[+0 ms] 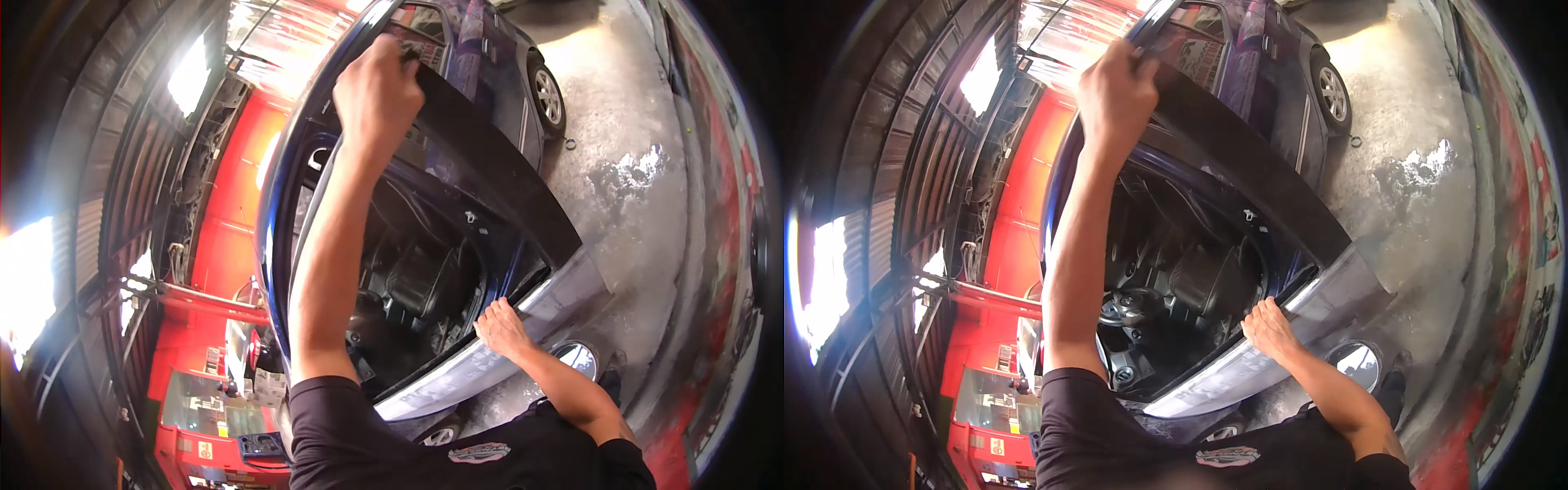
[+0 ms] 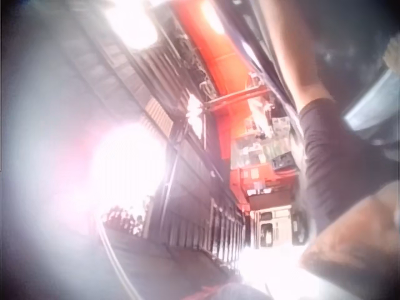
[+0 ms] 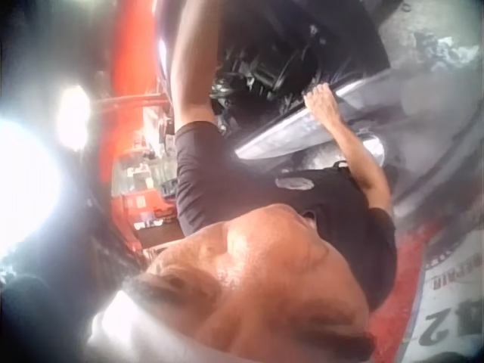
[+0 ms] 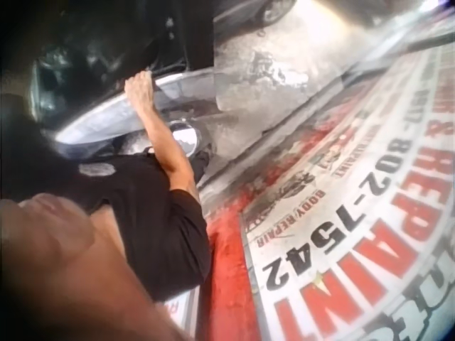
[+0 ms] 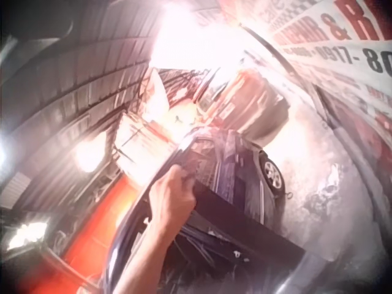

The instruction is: Sand and prepare a car door frame for painting using sandpaper, water, and a hammer.

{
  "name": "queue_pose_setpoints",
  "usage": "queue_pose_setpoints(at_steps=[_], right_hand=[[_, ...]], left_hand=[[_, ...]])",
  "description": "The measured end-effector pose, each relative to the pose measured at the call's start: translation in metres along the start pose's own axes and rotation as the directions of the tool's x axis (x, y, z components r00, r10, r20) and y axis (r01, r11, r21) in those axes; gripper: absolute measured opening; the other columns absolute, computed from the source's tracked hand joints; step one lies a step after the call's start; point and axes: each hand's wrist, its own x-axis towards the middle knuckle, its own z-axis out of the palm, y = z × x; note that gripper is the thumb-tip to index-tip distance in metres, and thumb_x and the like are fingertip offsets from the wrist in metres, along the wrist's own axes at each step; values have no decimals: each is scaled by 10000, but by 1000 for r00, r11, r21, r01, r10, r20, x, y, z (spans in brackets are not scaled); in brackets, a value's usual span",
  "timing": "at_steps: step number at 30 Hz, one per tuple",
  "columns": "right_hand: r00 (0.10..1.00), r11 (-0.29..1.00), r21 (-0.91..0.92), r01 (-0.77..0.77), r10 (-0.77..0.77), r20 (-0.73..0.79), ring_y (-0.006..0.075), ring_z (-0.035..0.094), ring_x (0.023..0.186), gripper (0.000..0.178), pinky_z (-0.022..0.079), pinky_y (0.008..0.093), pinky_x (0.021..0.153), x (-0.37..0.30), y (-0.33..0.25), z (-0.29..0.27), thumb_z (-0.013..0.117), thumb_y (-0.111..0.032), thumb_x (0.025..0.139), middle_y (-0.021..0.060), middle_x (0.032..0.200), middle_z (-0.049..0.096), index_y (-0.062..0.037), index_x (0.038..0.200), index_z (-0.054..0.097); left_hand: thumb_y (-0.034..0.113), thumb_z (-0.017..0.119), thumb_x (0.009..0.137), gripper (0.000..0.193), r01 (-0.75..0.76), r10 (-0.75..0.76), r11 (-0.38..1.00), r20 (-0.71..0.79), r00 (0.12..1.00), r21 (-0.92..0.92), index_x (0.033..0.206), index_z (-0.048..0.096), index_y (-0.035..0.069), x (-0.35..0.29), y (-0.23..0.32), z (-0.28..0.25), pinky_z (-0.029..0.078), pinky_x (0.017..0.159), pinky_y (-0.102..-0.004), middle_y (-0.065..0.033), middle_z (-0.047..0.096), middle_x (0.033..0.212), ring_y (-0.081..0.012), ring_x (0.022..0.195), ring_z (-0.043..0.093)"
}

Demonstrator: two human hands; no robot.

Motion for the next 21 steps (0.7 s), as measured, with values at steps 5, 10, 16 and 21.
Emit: queue_pose_setpoints(at_steps=[5, 10, 16, 21], right_hand=[[999, 997, -78, 25, -21, 46, 270, 645, 946, 376, 425, 462, 993, 6, 2, 10, 565, -345, 1054, 112, 879, 721, -80, 877, 764], [1000, 999, -43, -4, 5, 31, 276, 650, 951, 371, 429, 467, 1000, 7, 1, -4, 577, -345, 1047, 121, 869, 722, -78, 863, 757], [998, 998, -55, 42, -39, 55, 283, 654, 953, 368, 427, 466, 1032, 6, -6, 1, 587, -347, 1034, 121, 863, 720, -69, 863, 756], [1000, 999, -47, -5, 6, 24, 284, 654, 956, 379, 432, 459, 1013, -5, 2, -1, 591, -354, 1036, 128, 867, 719, -65, 872, 774]], left_hand=[[155, 807, 865, 231, 48, -48, 998, -1, 999, -43, 928, 620, 35, -32, -29, -2, 539, 726, -508, -206, 715, 826, -454, 826, 705], [164, 764, 902, 193, -66, 66, 998, 32, 997, 3, 975, 647, 28, 4, -1, -2, 534, 758, -532, -218, 733, 900, -461, 872, 701], [120, 782, 868, 200, 54, -60, 996, 78, 995, 68, 956, 629, 26, -16, -11, -13, 535, 759, -525, -221, 719, 851, -457, 864, 707], [159, 790, 887, 206, 16, -16, 1000, 25, 1000, 1, 943, 637, 32, -17, -3, -5, 530, 719, -526, -221, 712, 830, -461, 824, 700]])
